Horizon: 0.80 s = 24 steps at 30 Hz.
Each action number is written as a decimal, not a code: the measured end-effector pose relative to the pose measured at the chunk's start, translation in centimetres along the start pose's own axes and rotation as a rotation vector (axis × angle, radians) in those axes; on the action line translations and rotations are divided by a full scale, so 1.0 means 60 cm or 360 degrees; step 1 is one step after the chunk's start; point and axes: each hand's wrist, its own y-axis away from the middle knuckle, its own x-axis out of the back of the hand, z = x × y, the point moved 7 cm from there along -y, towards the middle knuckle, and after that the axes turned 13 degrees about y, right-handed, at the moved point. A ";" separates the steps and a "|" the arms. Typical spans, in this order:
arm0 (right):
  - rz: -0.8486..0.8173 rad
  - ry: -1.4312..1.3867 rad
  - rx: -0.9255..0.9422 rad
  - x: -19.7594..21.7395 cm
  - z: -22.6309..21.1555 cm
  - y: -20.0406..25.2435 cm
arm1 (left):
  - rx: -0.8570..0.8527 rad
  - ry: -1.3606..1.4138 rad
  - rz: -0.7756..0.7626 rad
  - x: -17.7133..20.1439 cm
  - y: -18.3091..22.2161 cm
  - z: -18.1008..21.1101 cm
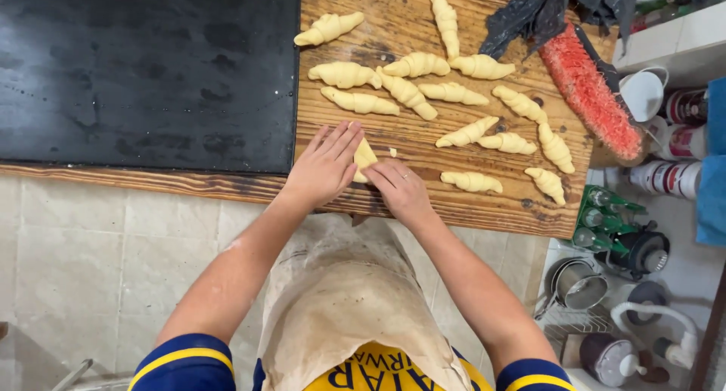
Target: Shaping triangular pieces of dough into croissants and placing them on a baking tray.
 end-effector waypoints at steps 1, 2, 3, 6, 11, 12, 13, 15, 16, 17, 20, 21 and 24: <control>0.0015 0.0004 0.0051 0.000 0.002 0.016 | -0.0010 -0.0024 0.0005 -0.001 -0.001 -0.002; 0.0029 0.0009 0.0101 -0.001 0.004 0.031 | -0.0021 -0.0048 0.0009 -0.002 -0.003 -0.005; 0.0023 0.0006 0.0107 0.015 -0.005 0.045 | -0.0014 -0.0042 0.0011 -0.001 -0.002 -0.006; -0.0212 -0.0086 0.0159 0.038 -0.045 0.082 | -0.0078 -0.0068 0.0143 0.005 0.002 0.003; -0.0614 0.0292 -0.0070 0.010 -0.061 0.001 | 0.0128 0.0228 -0.0130 0.011 -0.011 -0.005; -0.0620 0.0290 -0.0064 0.004 -0.058 -0.027 | 0.0135 0.0233 -0.0128 0.027 -0.012 0.000; -0.0728 0.0285 -0.0169 -0.009 -0.045 -0.053 | 0.0231 0.0451 -0.0088 0.045 -0.015 -0.002; -0.0835 0.0280 -0.0274 -0.021 -0.026 -0.081 | 0.0328 0.0670 -0.0047 0.048 -0.014 -0.011; -0.0852 0.0229 -0.0230 -0.021 -0.023 -0.084 | 0.0294 0.0591 0.0036 0.040 -0.010 -0.017; -0.0871 0.0181 -0.0191 -0.021 -0.020 -0.086 | 0.0255 0.0516 0.0115 0.033 -0.006 -0.021; -0.0509 0.0083 0.0045 -0.016 -0.019 -0.042 | 0.0007 0.0139 0.0159 0.016 0.015 0.006; -0.0523 0.0084 0.0046 -0.022 -0.015 -0.024 | 0.0013 0.0152 0.0159 0.015 0.023 0.011; -0.0069 -0.0138 0.0164 0.017 -0.017 0.005 | -0.0053 -0.0038 0.0236 0.023 0.027 0.015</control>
